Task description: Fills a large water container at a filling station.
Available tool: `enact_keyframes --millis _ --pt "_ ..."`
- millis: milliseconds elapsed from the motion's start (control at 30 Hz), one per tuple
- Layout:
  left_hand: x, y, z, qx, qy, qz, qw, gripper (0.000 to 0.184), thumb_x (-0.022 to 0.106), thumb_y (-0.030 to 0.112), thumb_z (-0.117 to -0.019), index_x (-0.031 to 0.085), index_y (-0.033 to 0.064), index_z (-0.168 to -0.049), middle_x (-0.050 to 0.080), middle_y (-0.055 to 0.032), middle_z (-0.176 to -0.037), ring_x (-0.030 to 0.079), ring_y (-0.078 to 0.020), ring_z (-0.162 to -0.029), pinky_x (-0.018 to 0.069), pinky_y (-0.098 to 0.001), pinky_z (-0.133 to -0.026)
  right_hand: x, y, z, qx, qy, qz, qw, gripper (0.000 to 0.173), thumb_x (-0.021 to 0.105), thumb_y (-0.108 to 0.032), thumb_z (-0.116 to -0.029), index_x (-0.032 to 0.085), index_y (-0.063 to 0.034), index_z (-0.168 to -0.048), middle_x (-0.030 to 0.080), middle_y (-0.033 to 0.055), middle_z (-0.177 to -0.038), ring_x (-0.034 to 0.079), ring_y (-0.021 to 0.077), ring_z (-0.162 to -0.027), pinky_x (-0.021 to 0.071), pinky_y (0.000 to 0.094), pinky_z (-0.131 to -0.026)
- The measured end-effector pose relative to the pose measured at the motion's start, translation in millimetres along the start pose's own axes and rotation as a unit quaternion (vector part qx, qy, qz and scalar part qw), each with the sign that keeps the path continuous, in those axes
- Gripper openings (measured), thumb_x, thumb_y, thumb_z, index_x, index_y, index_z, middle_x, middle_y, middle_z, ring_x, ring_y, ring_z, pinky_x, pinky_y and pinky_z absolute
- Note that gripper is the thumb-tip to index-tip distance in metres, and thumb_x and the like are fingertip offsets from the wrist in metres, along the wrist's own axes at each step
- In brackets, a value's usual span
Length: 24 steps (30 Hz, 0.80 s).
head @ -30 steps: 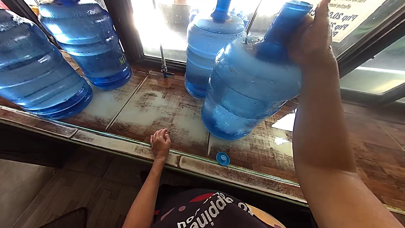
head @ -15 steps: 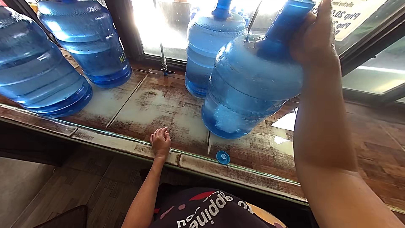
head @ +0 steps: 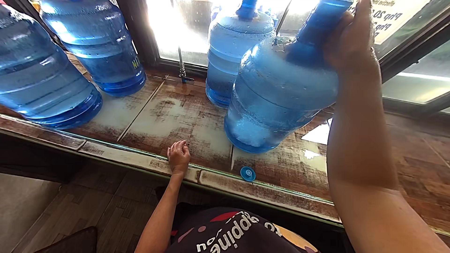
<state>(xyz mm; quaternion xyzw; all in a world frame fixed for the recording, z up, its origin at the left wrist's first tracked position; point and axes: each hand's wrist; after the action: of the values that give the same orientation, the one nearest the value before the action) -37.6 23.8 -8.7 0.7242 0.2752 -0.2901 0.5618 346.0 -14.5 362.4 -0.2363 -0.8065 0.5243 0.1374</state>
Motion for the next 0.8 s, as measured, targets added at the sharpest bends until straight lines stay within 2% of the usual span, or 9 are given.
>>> enact_keyframes --millis 233,367,600,800 --pt "1.7 -1.8 -0.7 0.001 0.005 -0.002 1.0 0.035 0.045 0.018 -0.1056 0.07 0.0072 -0.129 0.067 -0.0144 -0.136 0.056 -0.0347 -0.136 0.0294 -0.0578 -0.121 -0.4 -0.8 0.9 0.001 -0.004 0.002 1.0 0.071 -0.005 -0.043 -0.1091 0.046 -0.0046 -0.139 0.065 0.007 -0.121 0.064 0.0131 -0.111 0.0525 0.0326 -0.097" --pt "2.4 -2.6 -0.6 0.007 0.008 0.001 1.0 0.035 0.046 0.018 -0.1054 0.071 0.0076 -0.128 0.067 -0.0148 -0.136 0.056 -0.0351 -0.135 0.0287 -0.0593 -0.12 1.8 -2.5 3.2 0.0 -0.001 0.002 1.0 0.069 -0.004 -0.043 -0.1096 0.047 -0.005 -0.137 0.065 0.0063 -0.118 0.065 0.0122 -0.109 0.0527 0.0318 -0.096" --pt "2.1 -2.7 -0.3 0.007 0.007 0.005 1.0 0.035 0.046 0.017 -0.1051 0.072 0.0086 -0.127 0.067 -0.0149 -0.136 0.055 -0.0358 -0.136 0.0278 -0.0601 -0.12 0.5 -1.8 2.4 0.009 0.0 0.001 1.0 0.069 -0.002 -0.044 -0.1097 0.044 -0.0046 -0.141 0.064 0.0078 -0.122 0.064 0.0134 -0.111 0.0524 0.0323 -0.096" --pt "1.9 -1.4 0.6 0.004 0.011 0.008 1.0 0.035 0.046 0.017 -0.1052 0.072 0.0083 -0.126 0.067 -0.0152 -0.136 0.055 -0.0364 -0.136 0.0282 -0.0598 -0.12 1.0 -2.5 2.1 0.002 0.001 0.002 1.0 0.068 -0.003 -0.042 -0.1099 0.046 -0.004 -0.137 0.064 0.0073 -0.118 0.064 0.0128 -0.109 0.0527 0.0324 -0.096"
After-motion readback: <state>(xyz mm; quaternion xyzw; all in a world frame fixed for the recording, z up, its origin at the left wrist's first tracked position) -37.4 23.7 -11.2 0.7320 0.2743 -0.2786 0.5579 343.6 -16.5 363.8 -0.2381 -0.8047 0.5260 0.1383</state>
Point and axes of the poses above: each hand's wrist, its own z-axis away from the middle knuckle, its own x-axis out of the palm, y = z × x
